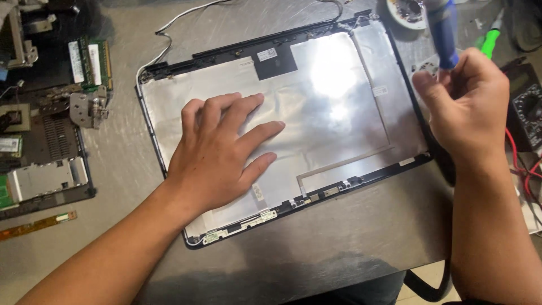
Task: Routing and securing internal cables in a laptop screen assembly using a screwdriver
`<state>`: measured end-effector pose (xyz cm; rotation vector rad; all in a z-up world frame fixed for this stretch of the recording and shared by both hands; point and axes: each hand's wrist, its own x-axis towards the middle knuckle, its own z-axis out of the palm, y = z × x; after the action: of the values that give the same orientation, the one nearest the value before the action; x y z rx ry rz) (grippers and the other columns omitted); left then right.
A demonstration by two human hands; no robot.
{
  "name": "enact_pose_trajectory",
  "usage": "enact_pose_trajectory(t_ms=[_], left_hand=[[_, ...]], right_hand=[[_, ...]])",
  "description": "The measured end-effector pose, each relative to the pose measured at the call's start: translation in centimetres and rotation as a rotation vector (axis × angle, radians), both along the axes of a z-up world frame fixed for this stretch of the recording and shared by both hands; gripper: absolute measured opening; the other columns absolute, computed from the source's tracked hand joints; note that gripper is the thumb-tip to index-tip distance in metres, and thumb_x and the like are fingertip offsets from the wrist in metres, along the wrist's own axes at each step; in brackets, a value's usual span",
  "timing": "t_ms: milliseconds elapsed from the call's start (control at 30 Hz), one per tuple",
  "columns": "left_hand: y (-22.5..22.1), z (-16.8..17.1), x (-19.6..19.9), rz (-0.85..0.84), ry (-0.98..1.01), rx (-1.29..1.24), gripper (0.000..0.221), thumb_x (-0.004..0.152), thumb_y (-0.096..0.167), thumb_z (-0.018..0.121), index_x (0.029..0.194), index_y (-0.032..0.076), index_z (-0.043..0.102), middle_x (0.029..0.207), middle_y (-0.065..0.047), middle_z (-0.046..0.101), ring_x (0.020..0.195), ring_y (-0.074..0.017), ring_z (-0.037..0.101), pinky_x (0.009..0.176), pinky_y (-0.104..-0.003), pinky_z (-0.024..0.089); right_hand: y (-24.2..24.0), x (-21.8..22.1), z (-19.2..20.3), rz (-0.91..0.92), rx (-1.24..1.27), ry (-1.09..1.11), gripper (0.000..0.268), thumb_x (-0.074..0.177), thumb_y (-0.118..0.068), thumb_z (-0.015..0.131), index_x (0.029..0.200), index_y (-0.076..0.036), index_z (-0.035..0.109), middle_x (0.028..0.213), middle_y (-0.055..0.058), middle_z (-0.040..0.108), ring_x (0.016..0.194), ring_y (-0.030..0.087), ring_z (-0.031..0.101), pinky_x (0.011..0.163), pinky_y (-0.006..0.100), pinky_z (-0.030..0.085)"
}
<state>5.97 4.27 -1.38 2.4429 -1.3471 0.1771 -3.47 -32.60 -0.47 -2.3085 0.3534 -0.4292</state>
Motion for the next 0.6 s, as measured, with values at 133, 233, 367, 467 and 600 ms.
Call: enact_pose_trajectory(t_ms=[133, 233, 367, 467, 600], left_hand=[[0.2, -0.1, -0.1, 0.013, -0.017, -0.019, 0.038, 0.094, 0.045, 0.066, 0.128, 0.029, 0.066, 0.145, -0.011, 0.054, 0.128, -0.0361, 0.046, 0.096, -0.052, 0.03], [0.2, -0.4, -0.1, 0.007, -0.019, -0.029, 0.04, 0.095, 0.047, 0.066, 0.132, 0.03, 0.065, 0.147, -0.01, 0.052, 0.13, -0.0363, 0.045, 0.098, -0.053, 0.029], [0.2, -0.4, -0.1, 0.007, -0.016, -0.031, 0.041, 0.095, 0.047, 0.067, 0.131, 0.031, 0.065, 0.149, -0.009, 0.05, 0.132, -0.0357, 0.044, 0.1, -0.053, 0.029], [0.2, -0.5, -0.1, 0.006, -0.026, -0.038, 0.041, 0.094, 0.048, 0.068, 0.131, 0.031, 0.065, 0.149, -0.009, 0.051, 0.132, -0.0357, 0.044, 0.1, -0.053, 0.03], [0.2, -0.4, -0.1, 0.003, -0.021, -0.029, 0.042, 0.094, 0.048, 0.067, 0.132, 0.03, 0.065, 0.149, -0.009, 0.05, 0.132, -0.0356, 0.043, 0.101, -0.054, 0.03]], right_hand=[[2.6, -0.1, 0.1, 0.103, -0.245, 0.213, 0.037, 0.102, -0.019, 0.085, 0.089, -0.008, 0.052, 0.081, 0.001, 0.052, 0.077, 0.018, 0.046, 0.076, 0.034, 0.037], [3.3, 0.0, -0.1, 0.381, -0.349, 0.185, 0.023, 0.098, -0.001, 0.07, 0.083, -0.005, 0.053, 0.08, 0.007, 0.055, 0.073, 0.024, 0.048, 0.07, 0.037, 0.036], [3.9, 0.6, 0.3, 0.627, -0.421, 0.174, 0.028, 0.077, -0.021, 0.084, 0.082, -0.007, 0.061, 0.094, 0.005, 0.065, 0.086, 0.025, 0.059, 0.083, 0.038, 0.043], [3.7, 0.7, 0.0, 0.653, -0.446, 0.204, 0.041, 0.074, -0.04, 0.09, 0.085, -0.009, 0.064, 0.079, 0.003, 0.058, 0.076, 0.024, 0.054, 0.075, 0.038, 0.041], [3.5, 0.5, -0.3, 0.608, -0.495, 0.269, 0.046, 0.073, -0.044, 0.09, 0.081, -0.01, 0.06, 0.081, 0.003, 0.06, 0.082, 0.027, 0.058, 0.08, 0.038, 0.042]])
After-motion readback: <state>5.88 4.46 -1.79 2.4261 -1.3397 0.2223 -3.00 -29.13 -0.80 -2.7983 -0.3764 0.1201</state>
